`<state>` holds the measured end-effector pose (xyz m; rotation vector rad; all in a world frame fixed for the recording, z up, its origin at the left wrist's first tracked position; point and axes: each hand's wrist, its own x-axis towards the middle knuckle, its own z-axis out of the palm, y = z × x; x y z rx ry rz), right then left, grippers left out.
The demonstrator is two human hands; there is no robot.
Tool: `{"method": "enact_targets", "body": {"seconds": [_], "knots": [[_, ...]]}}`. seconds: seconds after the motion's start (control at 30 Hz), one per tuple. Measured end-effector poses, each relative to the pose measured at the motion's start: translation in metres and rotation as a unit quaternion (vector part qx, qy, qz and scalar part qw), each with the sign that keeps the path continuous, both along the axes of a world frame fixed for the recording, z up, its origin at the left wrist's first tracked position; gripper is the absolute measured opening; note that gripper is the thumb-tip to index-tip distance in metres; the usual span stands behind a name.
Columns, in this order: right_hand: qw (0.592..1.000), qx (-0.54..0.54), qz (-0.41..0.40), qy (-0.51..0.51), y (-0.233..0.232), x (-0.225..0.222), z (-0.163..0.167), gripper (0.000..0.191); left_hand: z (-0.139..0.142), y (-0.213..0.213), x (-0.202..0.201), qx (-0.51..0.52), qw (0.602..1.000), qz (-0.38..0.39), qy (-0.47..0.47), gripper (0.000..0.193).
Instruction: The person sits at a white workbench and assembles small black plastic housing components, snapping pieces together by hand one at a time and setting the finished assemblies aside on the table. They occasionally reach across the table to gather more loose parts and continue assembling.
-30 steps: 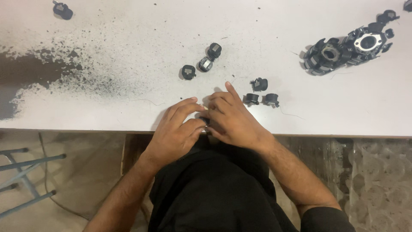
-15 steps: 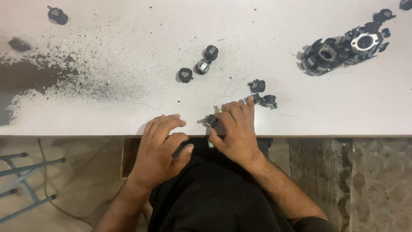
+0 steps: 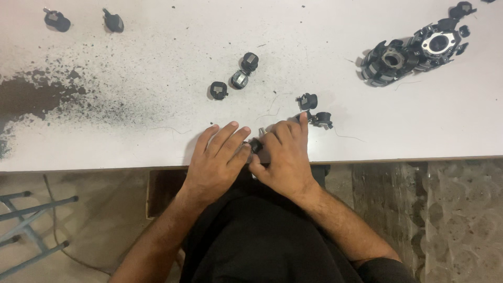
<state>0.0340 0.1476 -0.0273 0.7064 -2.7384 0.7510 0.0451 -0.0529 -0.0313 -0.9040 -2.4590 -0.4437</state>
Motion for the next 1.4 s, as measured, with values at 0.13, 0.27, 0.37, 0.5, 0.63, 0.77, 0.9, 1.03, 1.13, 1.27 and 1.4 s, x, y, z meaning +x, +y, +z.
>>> {"method": "enact_targets", "body": {"seconds": [0.13, 0.27, 0.37, 0.5, 0.63, 0.77, 0.9, 1.03, 1.13, 1.27, 1.4], "knots": [[1.0, 0.007, -0.011, 0.005, 0.0, 0.003, 0.0, 0.04, -0.006, 0.003, 0.005, 0.045, 0.998, 0.022, -0.031, 0.011], [0.998, -0.044, -0.008, 0.042, 0.009, 0.011, -0.004, 0.04, -0.014, 0.006, 0.01, 0.073, 0.994, 0.055, -0.056, 0.017], [0.989, -0.113, 0.004, 0.093, 0.018, 0.022, -0.012, 0.03, -0.02, 0.009, 0.013, 0.097, 0.991, 0.067, -0.058, 0.019], [0.971, -0.22, 0.027, 0.087, 0.01, 0.033, -0.029, 0.03, -0.025, 0.012, 0.017, 0.136, 0.985, 0.086, -0.067, 0.017], [0.976, -0.198, 0.032, 0.087, 0.002, 0.032, -0.036, 0.031, -0.027, 0.015, 0.017, 0.163, 0.98, 0.088, -0.069, 0.017], [0.98, -0.174, 0.024, 0.088, -0.002, 0.029, -0.035, 0.032, -0.032, 0.016, 0.016, 0.186, 0.977, 0.083, -0.07, 0.017], [0.981, -0.175, 0.019, 0.085, -0.002, 0.029, -0.035, 0.031, -0.037, 0.016, 0.014, 0.19, 0.977, 0.079, -0.047, 0.016], [0.98, -0.183, 0.026, 0.076, -0.002, 0.027, -0.036, 0.029, -0.038, 0.013, 0.013, 0.15, 0.987, 0.064, -0.007, 0.011], [0.98, -0.186, 0.03, 0.068, -0.001, 0.026, -0.036, 0.028, -0.037, 0.013, 0.014, 0.131, 0.99, 0.053, -0.001, 0.01], [0.98, -0.19, 0.032, 0.06, 0.0, 0.026, -0.033, 0.026, -0.034, 0.016, 0.012, 0.143, 0.987, 0.068, 0.013, 0.011], [0.978, -0.198, 0.03, 0.062, -0.002, 0.026, -0.031, 0.026, -0.03, 0.017, 0.01, 0.173, 0.981, 0.086, -0.032, 0.012]]}}
